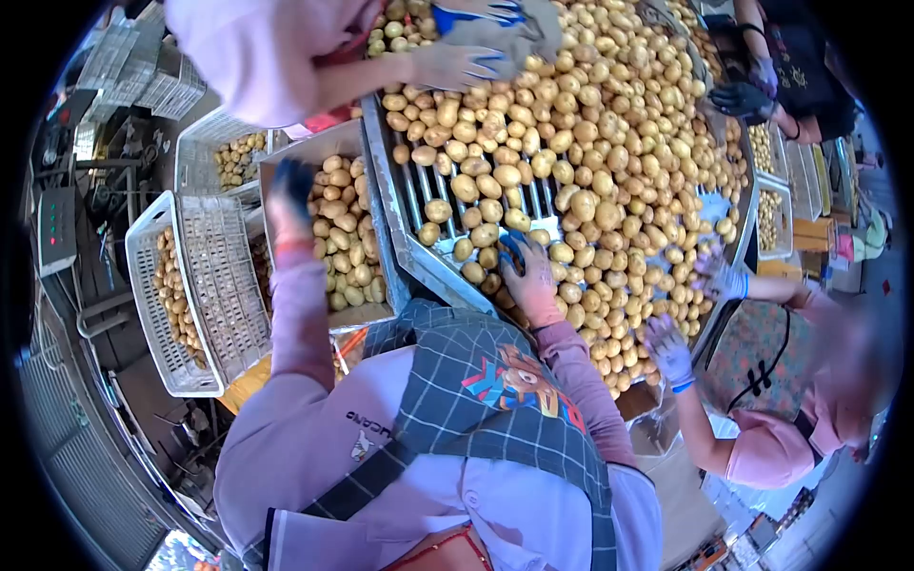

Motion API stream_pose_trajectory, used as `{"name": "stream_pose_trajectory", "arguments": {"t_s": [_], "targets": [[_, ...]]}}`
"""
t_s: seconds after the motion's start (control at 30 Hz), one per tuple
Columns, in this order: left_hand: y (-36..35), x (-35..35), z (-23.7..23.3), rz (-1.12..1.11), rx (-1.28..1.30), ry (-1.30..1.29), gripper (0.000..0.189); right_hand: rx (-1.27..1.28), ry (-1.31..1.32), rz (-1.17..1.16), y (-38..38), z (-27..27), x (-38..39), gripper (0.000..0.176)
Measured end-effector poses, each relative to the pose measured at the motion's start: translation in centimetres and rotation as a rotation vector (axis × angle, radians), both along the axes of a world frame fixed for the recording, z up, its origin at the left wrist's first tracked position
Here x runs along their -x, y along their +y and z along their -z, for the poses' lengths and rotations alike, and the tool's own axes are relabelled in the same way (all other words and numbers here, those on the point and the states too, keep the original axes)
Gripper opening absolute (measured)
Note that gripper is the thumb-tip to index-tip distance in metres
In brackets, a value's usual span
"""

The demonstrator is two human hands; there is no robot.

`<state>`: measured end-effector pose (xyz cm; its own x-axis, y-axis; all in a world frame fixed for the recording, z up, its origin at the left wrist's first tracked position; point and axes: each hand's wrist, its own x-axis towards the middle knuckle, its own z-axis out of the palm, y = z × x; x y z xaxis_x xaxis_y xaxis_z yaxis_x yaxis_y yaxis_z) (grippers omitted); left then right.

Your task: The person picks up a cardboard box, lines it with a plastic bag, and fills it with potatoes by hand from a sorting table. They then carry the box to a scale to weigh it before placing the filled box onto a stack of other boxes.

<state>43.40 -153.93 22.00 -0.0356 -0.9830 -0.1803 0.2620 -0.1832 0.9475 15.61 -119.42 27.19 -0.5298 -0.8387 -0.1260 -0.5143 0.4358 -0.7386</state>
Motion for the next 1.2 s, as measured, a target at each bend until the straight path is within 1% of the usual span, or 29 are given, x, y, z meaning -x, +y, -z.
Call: {"name": "stream_pose_trajectory", "arguments": {"t_s": [0.03,0.07,0.1,0.13,0.17,0.23,0.27,0.3,0.33,0.37,0.4,0.43,0.47,0.5,0.57,0.63,0.8,0.83,0.9,0.93,0.97,1.03,1.07,1.1,1.17,1.2], "targets": [[-2.1,3.7,2.6,-0.002,0.153,-0.181,0.034,-0.019,0.067,-0.039,0.5,0.0,0.0,0.038],[-3.1,7.2,2.0,0.093,0.261,-0.364,0.036,0.009,0.088,-0.064,1.2,0.4,0.1,0.040],[-5.2,9.9,4.5,0.114,0.402,-0.652,0.040,0.043,0.095,-0.096,1.6,0.2,0.3,0.040],[-6.6,12.7,4.6,0.192,0.266,-0.968,0.039,0.035,0.120,-0.096,2.0,-0.1,0.3,0.040],[-6.2,14.4,1.4,0.149,0.124,-1.049,0.035,0.024,0.143,-0.094,2.4,-0.5,0.3,0.039],[-7.7,14.6,2.1,0.198,0.088,-1.076,0.032,0.031,0.132,-0.068,3.3,-0.4,0.6,0.038],[-7.8,14.3,2.6,0.199,0.115,-1.089,0.031,0.036,0.079,-0.005,3.8,-0.3,0.8,0.039],[-7.2,13.7,2.4,0.239,0.164,-1.046,0.032,0.047,0.023,0.064,4.1,-0.1,0.9,0.040],[-6.8,13.3,3.2,0.208,0.234,-1.019,0.033,0.066,0.039,0.036,4.2,0.0,1.1,0.042],[-6.6,13.0,4.0,0.183,0.307,-0.992,0.034,0.072,0.031,0.056,4.1,0.4,1.0,0.042],[-6.4,12.9,3.5,0.203,0.320,-0.998,0.034,0.048,0.114,0.020,3.9,0.3,0.9,0.043],[-6.3,12.8,3.0,0.239,0.282,-0.998,0.038,0.021,0.200,-0.017,3.7,0.3,0.9,0.043],[-6.3,12.9,2.5,0.270,0.240,-0.994,0.042,0.022,0.226,-0.027,3.6,1.1,1.0,0.043],[-6.6,13.1,2.6,0.278,0.247,-0.993,0.042,0.022,0.227,-0.017,3.6,1.7,1.0,0.043],[-8.1,12.9,3.9,0.293,0.306,-1.115,0.043,0.011,0.289,-0.032,3.4,2.4,1.0,0.044],[-11.8,12.4,12.1,0.101,1.029,-0.996,0.042,-0.002,0.299,-0.041,3.4,2.8,1.0,0.045],[-9.3,12.4,5.8,0.323,0.669,-0.969,0.042,-0.013,0.310,-0.071,3.7,2.9,1.1,0.045],[-8.5,12.5,4.6,0.321,0.669,-0.968,0.042,-0.013,0.312,-0.072,3.7,2.9,1.1,0.045],[-7.3,12.7,3.0,0.337,0.217,-1.069,0.045,-0.027,0.321,-0.080,3.7,2.9,1.1,0.046],[-7.7,12.9,3.7,0.358,0.187,-1.178,0.045,-0.025,0.322,-0.083,3.6,2.8,1.0,0.046],[-7.8,12.9,3.8,0.356,0.187,-1.178,0.045,-0.027,0.323,-0.068,3.6,2.7,0.9,0.044],[-8.0,13.0,5.2,0.302,0.266,-1.178,0.046,-0.029,0.324,-0.049,3.6,2.5,0.9,0.043],[-8.1,12.9,6.1,0.268,0.345,-1.138,0.045,-0.028,0.321,-0.053,3.5,2.4,0.9,0.043],[-8.0,12.7,6.6,0.270,0.347,-1.138,0.045,-0.027,0.317,-0.057,3.6,2.4,0.9,0.043],[-8.2,12.4,7.4,0.286,0.613,-1.004,0.044,-0.034,0.322,-0.056,3.5,2.6,1.0,0.043],[-7.5,12.2,6.3,0.360,0.686,-1.121,0.044,-0.042,0.326,-0.059,3.5,2.6,1.0,0.043]]}}
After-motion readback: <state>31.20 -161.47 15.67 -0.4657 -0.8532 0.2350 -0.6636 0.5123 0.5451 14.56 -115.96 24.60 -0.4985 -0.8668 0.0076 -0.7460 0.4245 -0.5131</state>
